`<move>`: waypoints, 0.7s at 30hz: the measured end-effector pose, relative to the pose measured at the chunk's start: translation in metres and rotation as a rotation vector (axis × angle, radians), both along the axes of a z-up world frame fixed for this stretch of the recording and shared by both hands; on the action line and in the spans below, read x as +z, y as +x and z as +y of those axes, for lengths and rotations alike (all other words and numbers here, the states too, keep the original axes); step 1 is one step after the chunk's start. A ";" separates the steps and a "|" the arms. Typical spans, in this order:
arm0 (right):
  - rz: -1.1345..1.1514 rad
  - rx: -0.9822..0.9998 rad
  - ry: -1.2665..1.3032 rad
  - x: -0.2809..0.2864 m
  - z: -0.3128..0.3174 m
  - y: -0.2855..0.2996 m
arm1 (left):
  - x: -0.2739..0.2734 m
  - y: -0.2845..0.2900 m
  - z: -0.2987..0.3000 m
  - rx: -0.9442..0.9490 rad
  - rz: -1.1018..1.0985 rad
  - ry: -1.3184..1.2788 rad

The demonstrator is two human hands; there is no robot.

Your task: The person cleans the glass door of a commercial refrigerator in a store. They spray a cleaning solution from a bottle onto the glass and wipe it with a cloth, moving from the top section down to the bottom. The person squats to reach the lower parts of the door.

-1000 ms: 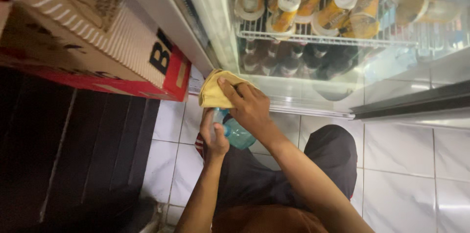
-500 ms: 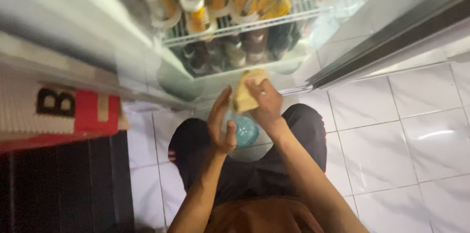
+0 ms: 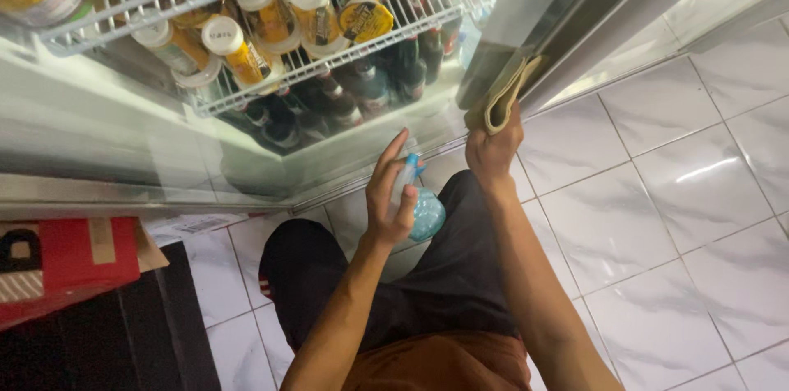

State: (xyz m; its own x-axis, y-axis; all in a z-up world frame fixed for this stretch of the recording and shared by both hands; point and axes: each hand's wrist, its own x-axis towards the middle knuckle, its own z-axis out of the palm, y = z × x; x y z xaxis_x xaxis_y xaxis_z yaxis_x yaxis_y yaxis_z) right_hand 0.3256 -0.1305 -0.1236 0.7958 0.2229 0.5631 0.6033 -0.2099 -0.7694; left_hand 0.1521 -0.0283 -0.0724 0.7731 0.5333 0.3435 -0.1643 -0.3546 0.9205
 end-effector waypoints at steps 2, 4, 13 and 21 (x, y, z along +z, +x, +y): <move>-0.011 0.039 -0.014 -0.007 0.006 -0.012 | -0.005 -0.007 0.004 0.008 -0.005 -0.007; -0.128 0.084 -0.089 -0.012 0.015 -0.029 | -0.010 -0.016 0.008 0.041 -0.025 0.004; 0.066 0.467 -0.082 0.007 0.097 -0.150 | -0.018 -0.126 0.053 0.430 -0.005 0.061; -0.226 0.773 -0.296 0.033 0.174 -0.247 | -0.028 -0.204 0.082 0.750 -0.113 0.116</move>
State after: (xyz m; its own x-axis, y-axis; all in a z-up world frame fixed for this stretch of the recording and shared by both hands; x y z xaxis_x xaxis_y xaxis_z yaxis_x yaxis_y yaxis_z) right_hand 0.0783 0.0435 -0.0907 0.2354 0.8193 0.5228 0.7920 0.1500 -0.5918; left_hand -0.0521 0.0538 -0.1003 0.1758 0.8570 0.4845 0.0677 -0.5015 0.8625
